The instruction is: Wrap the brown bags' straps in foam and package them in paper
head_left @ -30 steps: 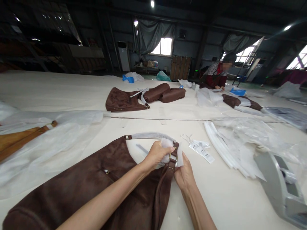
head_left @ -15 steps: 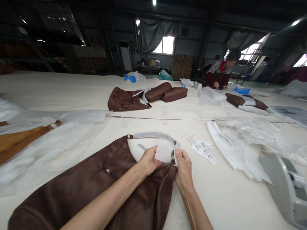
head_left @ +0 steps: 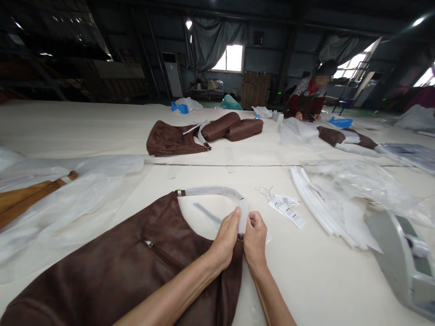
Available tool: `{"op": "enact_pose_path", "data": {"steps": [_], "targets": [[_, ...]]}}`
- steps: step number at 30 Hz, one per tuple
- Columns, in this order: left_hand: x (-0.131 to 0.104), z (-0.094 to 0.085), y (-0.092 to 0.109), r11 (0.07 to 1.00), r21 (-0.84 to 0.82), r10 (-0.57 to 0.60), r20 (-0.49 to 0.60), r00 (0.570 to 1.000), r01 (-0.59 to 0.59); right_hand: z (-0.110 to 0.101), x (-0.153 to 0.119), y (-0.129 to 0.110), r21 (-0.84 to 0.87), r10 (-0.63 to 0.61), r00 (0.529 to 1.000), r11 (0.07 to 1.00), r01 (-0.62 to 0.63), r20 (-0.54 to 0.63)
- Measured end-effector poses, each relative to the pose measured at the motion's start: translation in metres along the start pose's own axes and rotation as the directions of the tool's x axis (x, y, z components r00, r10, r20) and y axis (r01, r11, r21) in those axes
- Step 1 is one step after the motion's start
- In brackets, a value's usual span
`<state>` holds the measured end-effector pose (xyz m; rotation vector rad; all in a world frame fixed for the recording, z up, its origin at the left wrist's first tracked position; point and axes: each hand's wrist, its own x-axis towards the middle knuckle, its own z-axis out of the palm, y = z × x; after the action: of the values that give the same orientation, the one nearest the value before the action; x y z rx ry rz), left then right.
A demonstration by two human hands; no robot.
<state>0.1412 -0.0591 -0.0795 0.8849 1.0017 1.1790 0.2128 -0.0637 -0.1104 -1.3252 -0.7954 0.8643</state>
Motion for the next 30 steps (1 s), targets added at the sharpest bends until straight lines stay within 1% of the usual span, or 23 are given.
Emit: {"op": "enact_pose_path", "data": {"steps": [3,5,11,15,18,20,21,22,24,25,26,27,29,30], "targets": [[0.0,0.001,0.003,0.999,-0.034,0.001,0.046,0.999,0.001,0.001,-0.002,-0.003,-0.056,-0.021,1.0,0.998,0.022,0.009],[0.002,0.002,0.005,0.999,-0.052,-0.011,0.048,0.999,0.013,0.002,-0.003,-0.005,-0.092,-0.048,0.999,0.995,0.048,0.002],[0.006,0.002,0.007,0.996,-0.072,-0.052,-0.032,0.998,0.049,0.004,-0.005,-0.003,-0.201,-0.081,0.997,0.976,0.083,0.016],[0.006,0.003,0.004,0.997,-0.071,-0.043,-0.086,0.995,0.037,0.006,-0.01,-0.004,-0.212,-0.106,0.994,0.971,0.111,0.036],[0.005,0.002,0.003,0.997,-0.068,-0.035,-0.09,0.995,0.029,0.009,-0.016,-0.007,-0.199,-0.145,0.989,0.969,0.149,0.035],[0.005,-0.001,0.003,0.998,-0.062,-0.031,-0.063,0.998,0.027,0.008,-0.021,-0.011,-0.202,-0.196,0.98,0.959,0.196,0.02],[0.006,-0.003,0.003,0.998,-0.057,-0.029,-0.041,0.999,0.027,0.005,-0.023,-0.014,-0.207,-0.219,0.975,0.953,0.222,0.035],[0.006,-0.005,0.003,0.999,-0.047,-0.026,-0.018,1.0,0.025,0.0,-0.024,-0.018,-0.211,-0.228,0.97,0.948,0.24,0.08],[0.007,-0.009,0.003,0.999,-0.023,-0.024,0.01,1.0,0.024,-0.014,-0.025,-0.026,-0.209,-0.18,0.956,0.951,0.229,0.23],[0.008,-0.01,0.004,0.999,-0.013,-0.034,0.008,0.999,0.034,-0.023,-0.024,-0.03,-0.202,-0.136,0.952,0.96,0.196,0.274],[0.008,-0.01,0.004,0.999,-0.003,-0.048,-0.005,0.999,0.048,-0.032,-0.023,-0.035,-0.194,-0.102,0.957,0.968,0.158,0.272],[0.008,-0.01,0.005,0.998,0.011,-0.063,-0.022,0.998,0.063,-0.039,-0.02,-0.038,-0.184,-0.087,0.97,0.974,0.13,0.226],[0.008,-0.008,0.005,0.995,0.06,-0.073,-0.042,0.996,0.075,-0.048,-0.013,-0.044,-0.158,-0.105,0.992,0.981,0.115,0.07],[0.007,-0.007,0.005,0.994,0.094,-0.054,-0.038,0.998,0.058,-0.048,-0.008,-0.046,-0.137,-0.109,0.994,0.984,0.112,0.03]]}}
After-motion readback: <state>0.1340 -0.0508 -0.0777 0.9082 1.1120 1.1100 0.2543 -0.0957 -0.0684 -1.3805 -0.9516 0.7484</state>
